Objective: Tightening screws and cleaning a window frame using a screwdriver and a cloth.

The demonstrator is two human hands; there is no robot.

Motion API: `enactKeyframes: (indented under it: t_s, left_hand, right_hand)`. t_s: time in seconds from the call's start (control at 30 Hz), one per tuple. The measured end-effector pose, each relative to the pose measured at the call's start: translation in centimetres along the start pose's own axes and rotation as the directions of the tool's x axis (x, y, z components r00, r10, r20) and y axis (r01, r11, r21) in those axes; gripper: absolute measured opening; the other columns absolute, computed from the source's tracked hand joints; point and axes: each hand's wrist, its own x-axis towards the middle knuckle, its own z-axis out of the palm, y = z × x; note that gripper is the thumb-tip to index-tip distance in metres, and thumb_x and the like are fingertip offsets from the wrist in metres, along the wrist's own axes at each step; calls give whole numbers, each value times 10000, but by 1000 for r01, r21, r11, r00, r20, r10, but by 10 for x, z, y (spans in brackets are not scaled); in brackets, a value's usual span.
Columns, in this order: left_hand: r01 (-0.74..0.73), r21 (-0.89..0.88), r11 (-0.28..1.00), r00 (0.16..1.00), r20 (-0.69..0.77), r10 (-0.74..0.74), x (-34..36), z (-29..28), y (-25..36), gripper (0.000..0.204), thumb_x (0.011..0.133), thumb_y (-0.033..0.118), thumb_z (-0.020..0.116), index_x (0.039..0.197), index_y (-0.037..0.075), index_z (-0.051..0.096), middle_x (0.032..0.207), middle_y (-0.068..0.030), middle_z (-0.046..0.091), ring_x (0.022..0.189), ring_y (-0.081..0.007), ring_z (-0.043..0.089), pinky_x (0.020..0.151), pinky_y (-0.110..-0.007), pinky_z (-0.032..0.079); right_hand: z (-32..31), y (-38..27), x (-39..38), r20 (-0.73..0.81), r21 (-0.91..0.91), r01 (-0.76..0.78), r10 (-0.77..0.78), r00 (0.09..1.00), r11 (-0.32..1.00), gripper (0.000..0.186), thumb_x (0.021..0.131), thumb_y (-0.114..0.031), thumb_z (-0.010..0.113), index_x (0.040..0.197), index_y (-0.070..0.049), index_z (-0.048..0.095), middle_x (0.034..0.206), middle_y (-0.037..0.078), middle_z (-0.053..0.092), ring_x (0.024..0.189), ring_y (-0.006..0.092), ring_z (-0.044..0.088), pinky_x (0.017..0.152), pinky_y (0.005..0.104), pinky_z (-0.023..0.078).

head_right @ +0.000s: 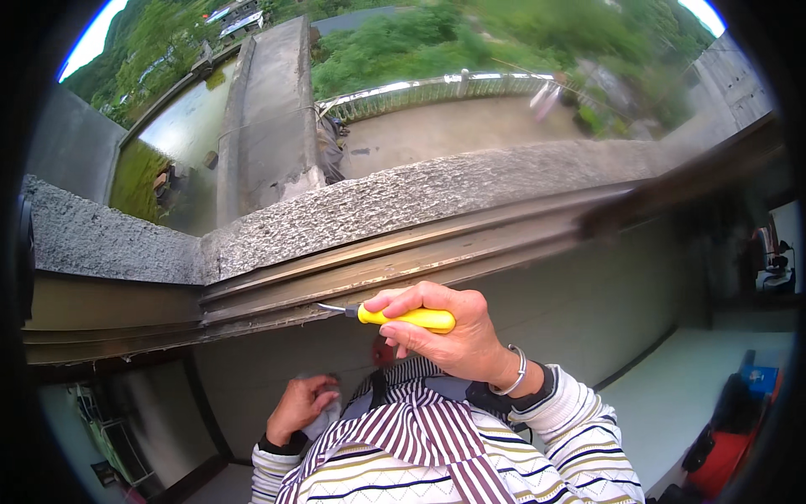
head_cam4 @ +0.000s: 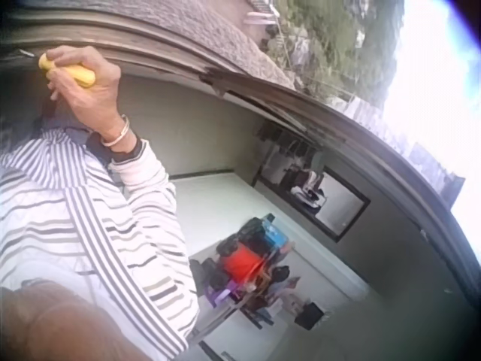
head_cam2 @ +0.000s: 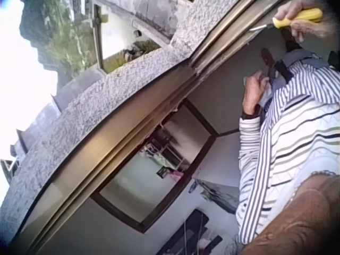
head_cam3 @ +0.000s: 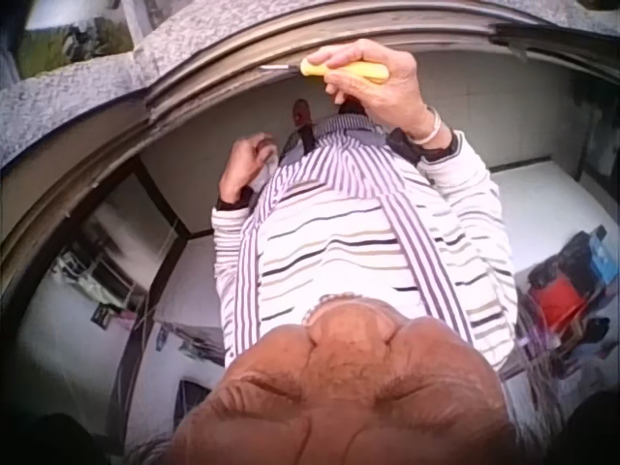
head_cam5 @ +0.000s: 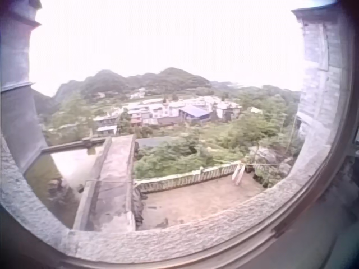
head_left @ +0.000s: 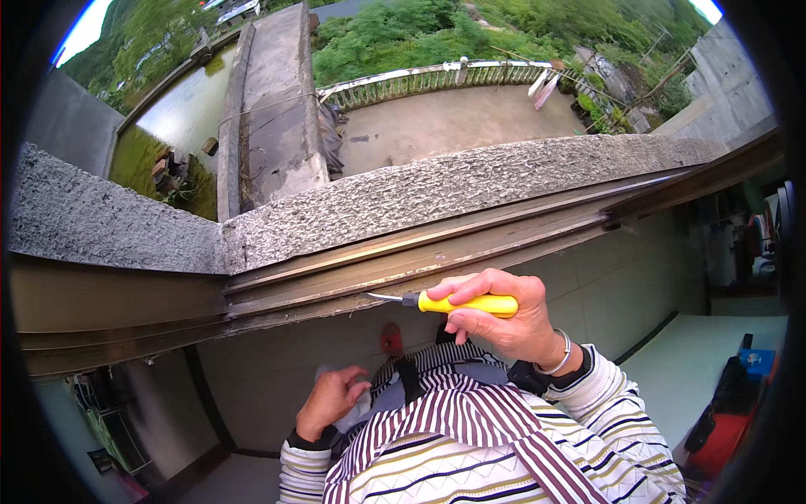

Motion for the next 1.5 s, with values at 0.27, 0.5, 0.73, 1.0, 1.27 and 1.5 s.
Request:
enactKeyframes:
  t_s: [0.27, 0.5, 0.73, 1.0, 1.27, 1.5]
  left_hand:
    - [-618, -642, 455, 678, -143, 721, -47, -95, 113, 110, 787, -23, 641, 845, -117, 640, 634, -157, 614, 492, -214, 575, 451, -292, 433]
    - [-250, -968, -28, 332, -113, 936, -6, -64, 190, 191, 893, 20, 548, 980, -124, 639, 573, -130, 523, 407, -198, 447, 396, -327, 290]
    - [-344, -913, -221, 345, -342, 874, -6, -18, 195, 207, 910, 75, 533, 982, -82, 646, 693, -166, 572, 475, -222, 514, 417, -310, 368]
    - [-283, -959, -1, 362, -108, 926, -5, -30, 175, 324, 972, 241, 375, 746, 13, 414, 625, -106, 348, 479, -281, 392, 437, -368, 304]
    - [-467, -860, -206, 316, -380, 869, -4, -22, 187, 251, 939, 78, 431, 1019, -13, 650, 771, -181, 562, 519, -228, 527, 443, -298, 409]
    - [-451, -867, -212, 310, -375, 874, -14, -31, 175, 256, 950, 95, 422, 1023, -8, 645, 771, -181, 561, 516, -234, 522, 440, -303, 406]
  right_hand:
    - [-81, -59, -38, -447, -307, 37, -178, 877, 951, 183, 886, -161, 568, 776, -22, 525, 854, 176, 652, 412, 81, 485, 351, 163, 370]
    - [-85, -35, -29, -389, -229, -38, -56, 919, 973, 166, 900, -148, 564, 813, -7, 550, 916, 175, 657, 470, 86, 533, 385, 164, 409]
    - [-16, -4, -15, -198, -123, 52, -76, 977, 991, 72, 859, -33, 593, 872, 35, 575, 992, 229, 636, 608, 144, 612, 468, 232, 505]
    - [-71, -45, -35, -381, -294, 63, -177, 908, 954, 136, 878, -129, 569, 848, 3, 566, 917, 179, 647, 483, 95, 543, 385, 171, 414]
    - [-82, -42, -25, -409, -287, -53, -72, 910, 956, 135, 878, -122, 567, 825, 1, 575, 892, 161, 658, 477, 96, 540, 392, 169, 410]
    - [-30, -18, -7, -311, -126, -39, -2, 950, 991, 86, 865, -47, 560, 849, 35, 581, 931, 218, 654, 554, 158, 602, 438, 232, 486]
